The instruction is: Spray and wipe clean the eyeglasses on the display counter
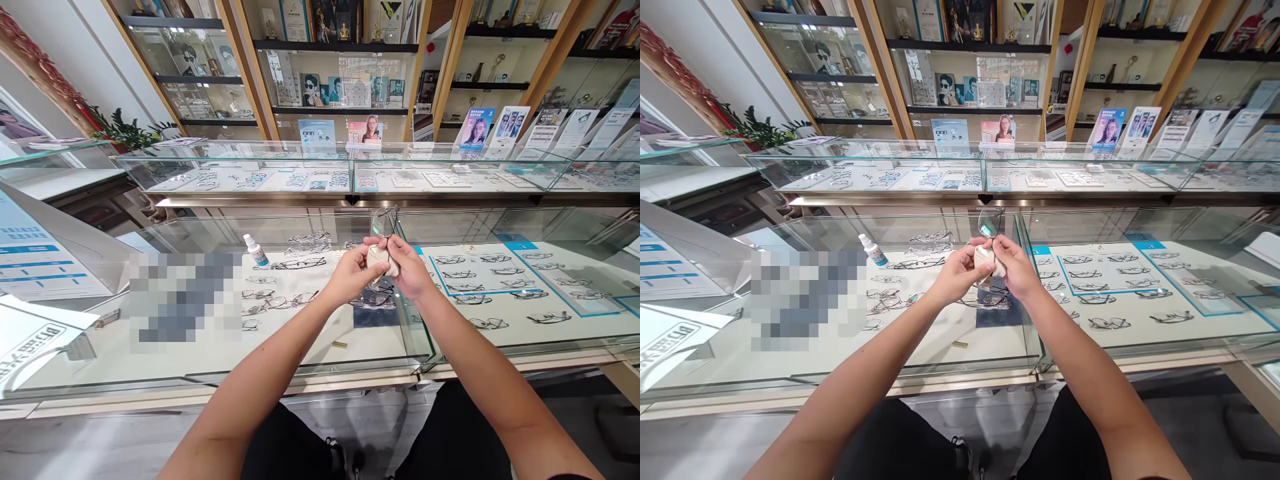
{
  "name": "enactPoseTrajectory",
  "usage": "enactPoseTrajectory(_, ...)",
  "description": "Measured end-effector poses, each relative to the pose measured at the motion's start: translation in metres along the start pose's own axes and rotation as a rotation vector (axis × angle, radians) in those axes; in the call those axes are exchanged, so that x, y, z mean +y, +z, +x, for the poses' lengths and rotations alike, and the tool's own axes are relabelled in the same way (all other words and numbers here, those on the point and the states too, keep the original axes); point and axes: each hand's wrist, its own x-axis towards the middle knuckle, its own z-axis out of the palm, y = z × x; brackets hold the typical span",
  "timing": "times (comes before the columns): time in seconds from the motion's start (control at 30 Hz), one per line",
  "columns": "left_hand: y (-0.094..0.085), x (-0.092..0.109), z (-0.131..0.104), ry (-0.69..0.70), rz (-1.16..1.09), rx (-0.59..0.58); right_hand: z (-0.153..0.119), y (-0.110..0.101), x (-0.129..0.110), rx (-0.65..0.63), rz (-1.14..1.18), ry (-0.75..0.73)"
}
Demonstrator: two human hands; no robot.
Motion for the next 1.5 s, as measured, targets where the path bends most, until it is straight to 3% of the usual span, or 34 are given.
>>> enactPoseTrajectory(0.23,0.003,0.008,-0.007,0.195,0.125,0.201,-0.004,0.025,-0.012,-0.014,-0.013,-0.046)
enactPoseTrajectory(0.4,-0.002,0.019,-0.006,0.267,0.154,0.361,0.013,0.04,-0.011,-0.041,-0.011,-0.053)
enactPoseTrajectory(0.5,-0.01,0.022,-0.003,0.241,0.165,0.333,0.026,0.039,-0.008,-0.028,0.004,-0.079)
enactPoseTrajectory(0.7,-0.021,0.02,0.004,0.12,0.055,0.019,0.035,0.016,-0.005,0.028,0.044,-0.043)
enactPoseTrajectory(0.8,-0.023,0.017,0.005,0.107,-0.001,-0.066,0.035,0.009,-0.006,0.036,0.064,-0.034)
enactPoseTrajectory(0.93,-0.023,0.012,0.006,0.094,-0.025,-0.026,0.035,0.011,-0.003,0.02,0.099,-0.007)
enactPoseTrajectory(1.33,-0.008,0.01,0.004,0.211,0.17,0.308,0.025,0.025,0.005,-0.023,0.089,-0.026)
enactPoseTrajectory(1.5,-0.017,0.013,0.005,0.195,0.215,0.228,0.023,0.023,0.001,-0.008,0.057,-0.061)
